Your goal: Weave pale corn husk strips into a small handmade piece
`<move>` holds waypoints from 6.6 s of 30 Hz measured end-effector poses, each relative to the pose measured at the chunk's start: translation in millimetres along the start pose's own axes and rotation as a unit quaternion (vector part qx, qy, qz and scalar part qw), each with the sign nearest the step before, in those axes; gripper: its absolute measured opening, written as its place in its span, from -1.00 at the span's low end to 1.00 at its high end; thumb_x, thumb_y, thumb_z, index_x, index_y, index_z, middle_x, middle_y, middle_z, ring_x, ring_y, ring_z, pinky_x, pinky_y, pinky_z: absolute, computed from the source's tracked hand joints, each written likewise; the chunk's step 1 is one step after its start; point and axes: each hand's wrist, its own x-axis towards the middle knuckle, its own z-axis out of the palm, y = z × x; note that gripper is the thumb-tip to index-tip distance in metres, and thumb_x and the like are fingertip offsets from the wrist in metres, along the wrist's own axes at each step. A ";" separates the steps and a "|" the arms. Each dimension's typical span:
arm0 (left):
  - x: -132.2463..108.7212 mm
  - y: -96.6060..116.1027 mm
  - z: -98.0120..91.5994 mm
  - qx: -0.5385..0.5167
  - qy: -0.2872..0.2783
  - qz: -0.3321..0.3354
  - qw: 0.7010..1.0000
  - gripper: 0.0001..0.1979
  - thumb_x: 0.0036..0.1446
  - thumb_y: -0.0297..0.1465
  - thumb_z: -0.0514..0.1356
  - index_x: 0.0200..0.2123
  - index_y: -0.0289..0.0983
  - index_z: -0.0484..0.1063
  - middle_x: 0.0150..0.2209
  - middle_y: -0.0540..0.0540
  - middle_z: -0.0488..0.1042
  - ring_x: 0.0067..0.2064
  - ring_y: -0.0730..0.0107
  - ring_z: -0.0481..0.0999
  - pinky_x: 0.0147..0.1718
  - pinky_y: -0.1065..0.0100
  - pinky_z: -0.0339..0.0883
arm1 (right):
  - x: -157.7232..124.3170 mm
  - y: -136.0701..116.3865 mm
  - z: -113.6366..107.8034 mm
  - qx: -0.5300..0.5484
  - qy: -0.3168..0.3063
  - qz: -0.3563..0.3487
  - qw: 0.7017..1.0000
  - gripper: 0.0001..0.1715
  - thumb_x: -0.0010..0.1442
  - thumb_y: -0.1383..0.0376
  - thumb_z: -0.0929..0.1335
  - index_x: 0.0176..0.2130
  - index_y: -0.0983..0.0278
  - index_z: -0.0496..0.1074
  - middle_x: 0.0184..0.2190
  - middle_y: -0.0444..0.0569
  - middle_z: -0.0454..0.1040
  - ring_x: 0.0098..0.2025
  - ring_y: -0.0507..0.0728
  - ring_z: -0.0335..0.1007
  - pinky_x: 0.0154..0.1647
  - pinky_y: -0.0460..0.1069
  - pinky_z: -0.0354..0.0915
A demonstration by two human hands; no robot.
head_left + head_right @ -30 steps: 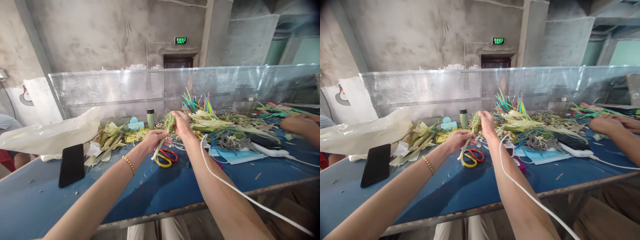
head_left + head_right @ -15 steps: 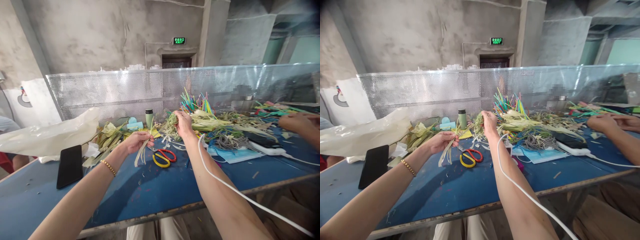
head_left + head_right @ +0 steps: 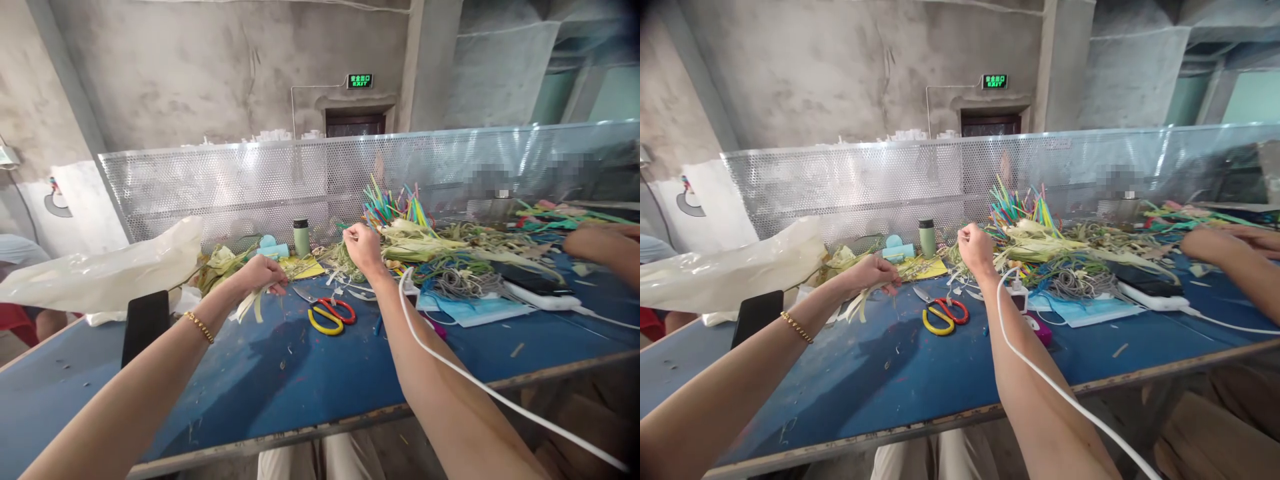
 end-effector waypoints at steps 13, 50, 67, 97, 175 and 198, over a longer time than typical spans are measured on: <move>-3.5 5.1 -6.2 -0.066 0.000 -0.018 0.998 -0.87 -0.12 -0.54 0.37 -0.62 -0.38 0.50 -0.57 -0.21 0.56 -0.57 0.35 0.55 -0.62 0.48 0.37 | -18.6 10.3 -13.6 -0.291 -0.183 0.093 0.934 -0.70 0.20 0.37 0.28 -0.17 0.43 0.55 -0.18 0.39 0.53 -0.10 0.41 0.47 -0.15 0.18 0.30; -13.4 -21.9 7.3 -0.184 0.091 -0.053 0.977 -0.90 -0.06 -0.58 0.25 -0.58 -0.46 0.51 -0.68 -0.04 0.35 -0.69 0.60 0.26 -0.69 0.51 0.10 | -50.2 -74.7 25.4 0.113 -0.282 -0.100 0.948 -0.85 0.04 0.29 0.41 -0.44 0.33 0.57 -0.65 -0.17 0.32 -0.58 -0.05 0.09 -0.50 -0.10 -0.03; -27.4 -18.8 21.1 0.250 0.017 0.154 0.956 -0.80 -0.04 -0.50 0.12 -0.49 -0.34 0.57 -0.61 0.03 0.34 -0.53 0.50 0.21 -0.51 0.43 0.03 | -39.5 -63.7 11.9 0.188 -0.363 -0.059 0.911 -0.82 0.03 0.28 0.42 -0.40 0.38 0.58 -0.54 -0.07 0.47 -0.50 0.00 0.26 -0.45 -0.09 0.11; -34.2 -11.3 24.9 0.139 0.051 0.200 0.969 -0.81 0.06 -0.39 0.17 -0.44 -0.32 0.58 -0.51 -0.04 0.44 -0.49 0.47 0.30 -0.46 0.42 0.16 | -43.8 -55.3 26.5 0.326 -0.413 0.013 0.851 -0.67 -0.04 0.13 0.48 -0.42 0.39 0.56 -0.59 -0.13 0.43 -0.57 -0.05 0.18 -0.52 -0.11 0.09; -19.5 -30.1 29.8 -0.045 0.294 0.090 0.951 -0.81 -0.03 -0.36 0.23 -0.41 -0.38 0.56 -0.79 0.08 0.26 -0.69 0.54 0.14 -0.65 0.46 -0.06 | -75.1 -90.7 40.6 0.189 -0.286 -0.085 0.935 -0.76 0.06 0.20 0.41 -0.49 0.33 0.54 -0.67 -0.18 0.23 -0.56 -0.04 0.06 -0.50 -0.08 -0.05; -34.3 -11.9 23.4 -0.195 0.018 0.083 0.977 -0.78 0.00 -0.32 0.29 -0.47 -0.40 0.46 -0.59 0.00 0.40 -0.73 0.66 0.18 -0.70 0.46 -0.11 | -64.8 -80.8 49.0 0.353 -0.290 -0.014 0.890 -0.77 0.03 0.33 0.34 -0.61 0.34 0.44 -0.60 -0.10 0.43 -0.50 0.01 0.29 -0.45 -0.10 0.16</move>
